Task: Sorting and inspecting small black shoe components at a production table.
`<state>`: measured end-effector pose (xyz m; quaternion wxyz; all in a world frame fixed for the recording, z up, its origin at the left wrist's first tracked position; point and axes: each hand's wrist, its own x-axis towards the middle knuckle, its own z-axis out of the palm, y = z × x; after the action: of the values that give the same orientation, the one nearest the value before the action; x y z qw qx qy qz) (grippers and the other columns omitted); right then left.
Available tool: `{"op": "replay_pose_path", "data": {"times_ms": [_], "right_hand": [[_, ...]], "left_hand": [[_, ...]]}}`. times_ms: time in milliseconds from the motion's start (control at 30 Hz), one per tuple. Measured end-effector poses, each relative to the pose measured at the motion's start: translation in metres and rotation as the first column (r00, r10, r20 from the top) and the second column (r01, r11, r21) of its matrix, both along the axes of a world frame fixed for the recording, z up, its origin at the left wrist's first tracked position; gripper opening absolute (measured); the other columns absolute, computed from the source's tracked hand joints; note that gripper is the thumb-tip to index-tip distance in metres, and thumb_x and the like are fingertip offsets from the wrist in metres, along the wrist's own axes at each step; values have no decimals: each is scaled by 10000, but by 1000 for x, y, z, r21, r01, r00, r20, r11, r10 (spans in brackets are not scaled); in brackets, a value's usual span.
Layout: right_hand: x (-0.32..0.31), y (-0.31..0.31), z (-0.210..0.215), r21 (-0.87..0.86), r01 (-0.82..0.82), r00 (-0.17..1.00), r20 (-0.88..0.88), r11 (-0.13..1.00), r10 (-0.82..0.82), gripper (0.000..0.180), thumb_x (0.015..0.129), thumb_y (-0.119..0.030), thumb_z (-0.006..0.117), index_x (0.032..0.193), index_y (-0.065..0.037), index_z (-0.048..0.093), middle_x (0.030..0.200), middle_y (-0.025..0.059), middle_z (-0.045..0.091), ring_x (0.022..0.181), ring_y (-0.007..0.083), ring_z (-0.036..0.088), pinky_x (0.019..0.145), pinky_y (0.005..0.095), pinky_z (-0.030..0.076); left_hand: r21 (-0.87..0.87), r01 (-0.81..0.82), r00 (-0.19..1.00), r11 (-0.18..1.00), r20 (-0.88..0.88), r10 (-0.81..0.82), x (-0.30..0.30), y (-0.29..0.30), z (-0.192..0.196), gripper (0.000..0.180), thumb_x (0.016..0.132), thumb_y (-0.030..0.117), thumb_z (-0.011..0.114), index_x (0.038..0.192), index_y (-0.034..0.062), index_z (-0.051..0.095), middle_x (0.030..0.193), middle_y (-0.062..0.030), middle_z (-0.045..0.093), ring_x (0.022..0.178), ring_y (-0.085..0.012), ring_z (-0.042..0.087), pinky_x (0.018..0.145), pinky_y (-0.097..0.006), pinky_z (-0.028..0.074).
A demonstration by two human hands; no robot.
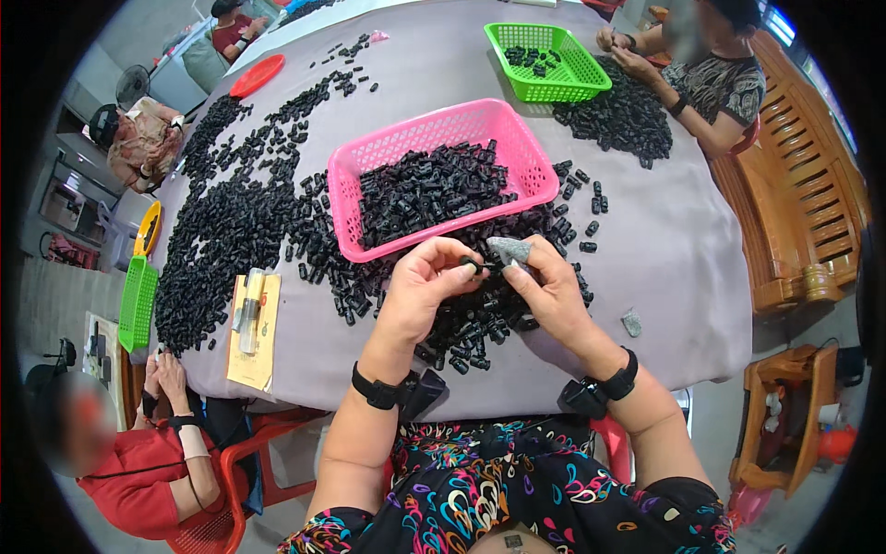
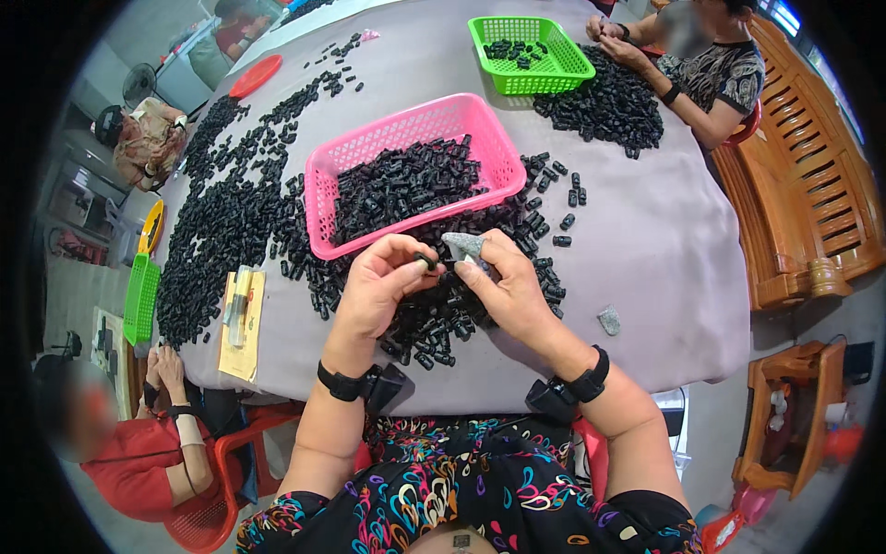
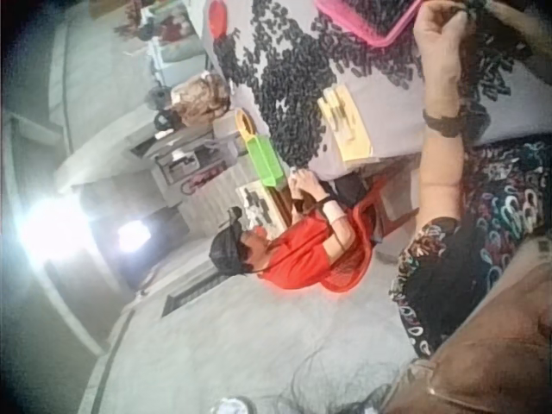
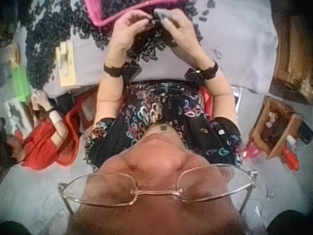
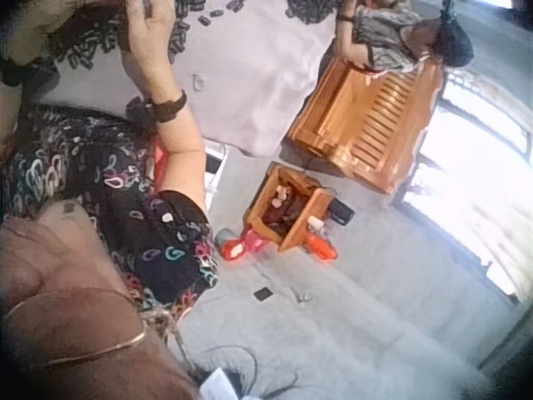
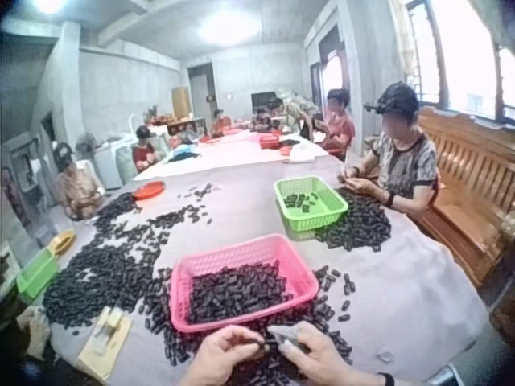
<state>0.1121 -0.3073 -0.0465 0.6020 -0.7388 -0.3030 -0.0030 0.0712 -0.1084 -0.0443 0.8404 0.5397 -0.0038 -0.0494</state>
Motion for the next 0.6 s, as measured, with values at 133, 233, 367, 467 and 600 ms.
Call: {"op": "replay_pose_path", "data": {"times_ms": [133,233,367,467,600], "right_hand": [[-4,0,-6,152,-69,976,-194,986,98,375,915,-114,600,1281,-40,563,905,-3,516,852,77,504,767,240,433],[-9,0,0,181,-179,915,-331,967,231,445,919,-97,606,1346,-41,495,926,-11,538,864,60,526,788,229,449],[-7,0,0,172,-233,891,-356,957,281,467,917,-81,609,1358,-24,466,935,-3,553,870,62,549,790,227,462],[-8,2,2,191,-215,885,-376,958,274,460,904,-89,625,1338,-24,488,935,-3,558,853,66,546,774,229,469],[-8,0,-2,125,-219,896,-368,968,250,432,881,-103,651,1287,-16,534,934,8,566,839,79,547,746,239,473]], "left_hand": [[-367,58,988,928,-115,-107,-7,1,-15,263,935,109,596,1179,12,574,1011,-82,653,905,-195,671,808,-330,589],[-414,60,982,908,-141,-129,-5,2,-25,297,940,104,588,1219,6,566,1018,-86,656,904,-190,673,811,-323,586],[-448,54,980,892,-147,-133,-5,0,-28,308,935,93,597,1222,-11,560,986,-100,674,852,-179,689,779,-312,597],[-459,53,982,887,-139,-130,-5,-1,-29,322,931,106,608,1227,-6,549,972,-86,670,826,-162,688,759,-301,598],[-467,47,983,883,-137,-125,-4,-2,-29,329,926,117,618,1223,-2,543,965,-79,668,804,-152,687,744,-296,599]]}}
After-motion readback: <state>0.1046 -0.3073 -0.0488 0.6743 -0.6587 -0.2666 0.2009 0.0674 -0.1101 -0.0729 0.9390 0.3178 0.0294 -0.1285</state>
